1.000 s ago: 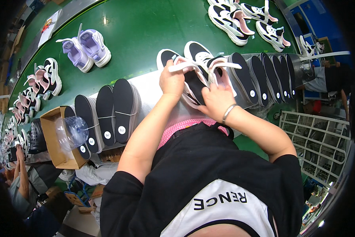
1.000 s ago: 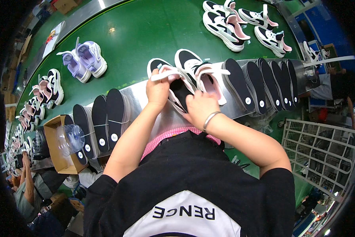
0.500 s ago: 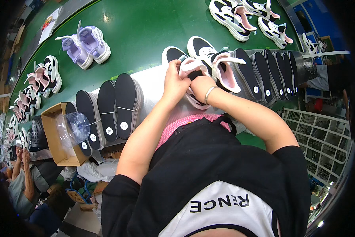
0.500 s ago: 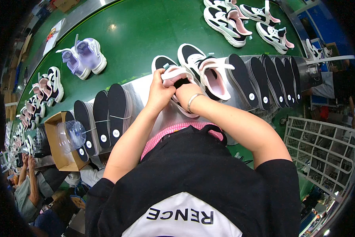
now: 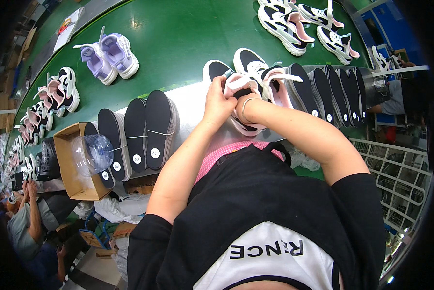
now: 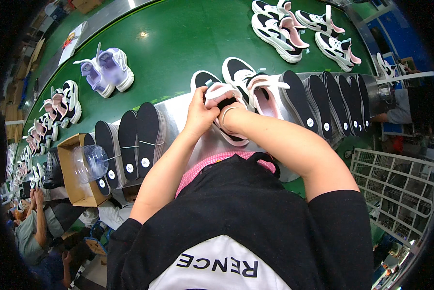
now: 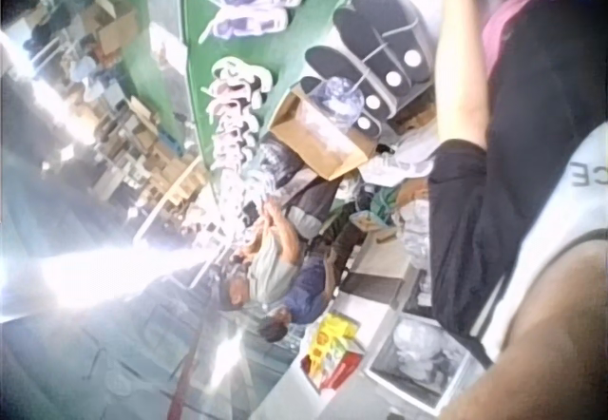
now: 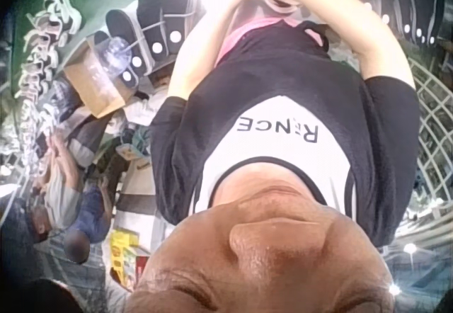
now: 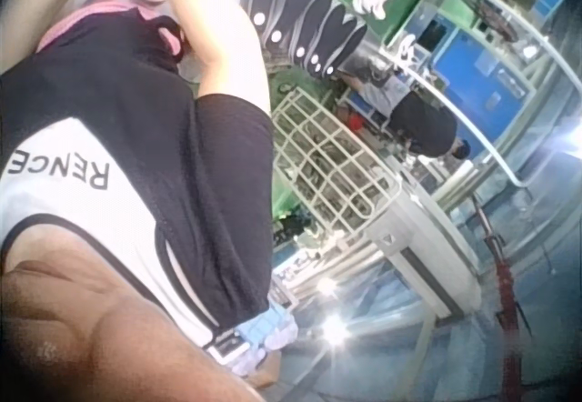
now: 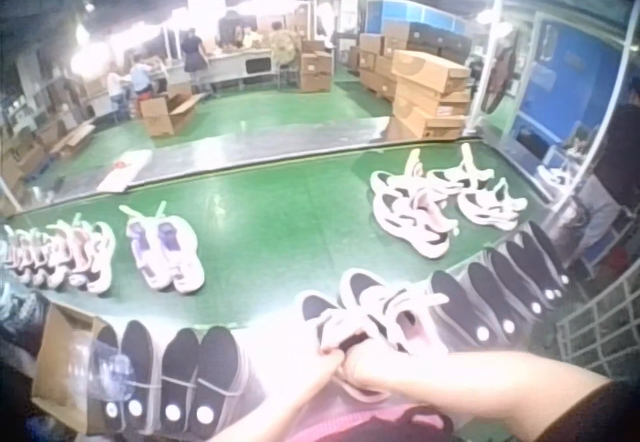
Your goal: The person picks up insoles from a shelf and a conveyor belt and inserts them into several pairs of sneakers, pressing them down into the footbed.
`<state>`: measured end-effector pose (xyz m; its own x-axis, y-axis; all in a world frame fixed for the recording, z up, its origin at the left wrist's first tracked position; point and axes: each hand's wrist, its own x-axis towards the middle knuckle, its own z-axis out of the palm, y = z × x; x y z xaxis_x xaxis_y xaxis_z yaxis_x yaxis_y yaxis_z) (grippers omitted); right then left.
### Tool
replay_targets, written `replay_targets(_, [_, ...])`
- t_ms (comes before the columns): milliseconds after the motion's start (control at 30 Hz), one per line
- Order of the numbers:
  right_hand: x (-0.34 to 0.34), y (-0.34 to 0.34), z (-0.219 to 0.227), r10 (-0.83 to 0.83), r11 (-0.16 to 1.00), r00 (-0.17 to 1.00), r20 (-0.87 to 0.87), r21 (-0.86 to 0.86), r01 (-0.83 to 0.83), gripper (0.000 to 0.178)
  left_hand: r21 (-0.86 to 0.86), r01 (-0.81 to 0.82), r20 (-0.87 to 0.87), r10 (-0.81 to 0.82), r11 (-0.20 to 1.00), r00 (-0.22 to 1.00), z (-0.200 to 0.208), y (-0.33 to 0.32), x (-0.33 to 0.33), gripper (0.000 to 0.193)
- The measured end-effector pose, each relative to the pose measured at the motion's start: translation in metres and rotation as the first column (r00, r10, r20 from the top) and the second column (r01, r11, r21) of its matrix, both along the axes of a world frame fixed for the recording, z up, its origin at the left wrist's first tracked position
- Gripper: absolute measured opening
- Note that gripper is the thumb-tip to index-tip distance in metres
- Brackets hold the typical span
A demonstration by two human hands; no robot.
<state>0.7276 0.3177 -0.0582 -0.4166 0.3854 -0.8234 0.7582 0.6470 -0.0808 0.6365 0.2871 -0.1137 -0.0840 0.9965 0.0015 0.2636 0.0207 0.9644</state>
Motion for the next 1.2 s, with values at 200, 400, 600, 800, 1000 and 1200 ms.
replay_targets(200, [0.001, -0.005, 0.005, -0.145, 0.985, 0.988, 0.058, 0.101, 0.138, 0.048, -0.046, 0.009, -0.098, -0.013, 0.999, 0.995, 0.001, 0.0, 0.004, 0.052])
replay_targets(400, [0.011, -0.007, 0.005, 0.097, 0.984, 0.994, 0.05, 0.148, -0.103, 0.048, 0.048, -0.01, -0.183, 0.019, 0.999, 0.983, 0.004, 0.0, 0.009, 0.049])
replay_targets(600, [0.034, -0.033, 0.03, -0.138, 0.99, 0.987, -0.079, -0.042, 0.135, 0.026, -0.01, 0.017, -0.004, -0.017, 1.0, 1.0, -0.012, -0.002, 0.01, 0.044])
replay_targets(800, [0.049, -0.036, 0.006, -0.112, 0.992, 0.986, -0.126, -0.071, 0.103, 0.031, 0.097, 0.01, 0.219, -0.031, 0.995, 0.975, -0.011, 0.003, 0.022, 0.034])
replay_targets(1000, [0.098, -0.035, 0.031, -0.092, 0.907, 0.409, -0.908, 0.093, 0.41, 0.026, -0.048, -0.074, -0.032, 0.073, 0.996, 0.997, 0.038, -0.007, -0.013, 0.034])
replay_targets(1200, [0.267, 0.007, -0.025, -0.489, 0.242, 0.435, -0.756, 0.362, 0.9, 0.028, 0.762, 0.04, -0.342, 0.349, 0.646, 0.873, 0.071, -0.005, 0.016, 0.054])
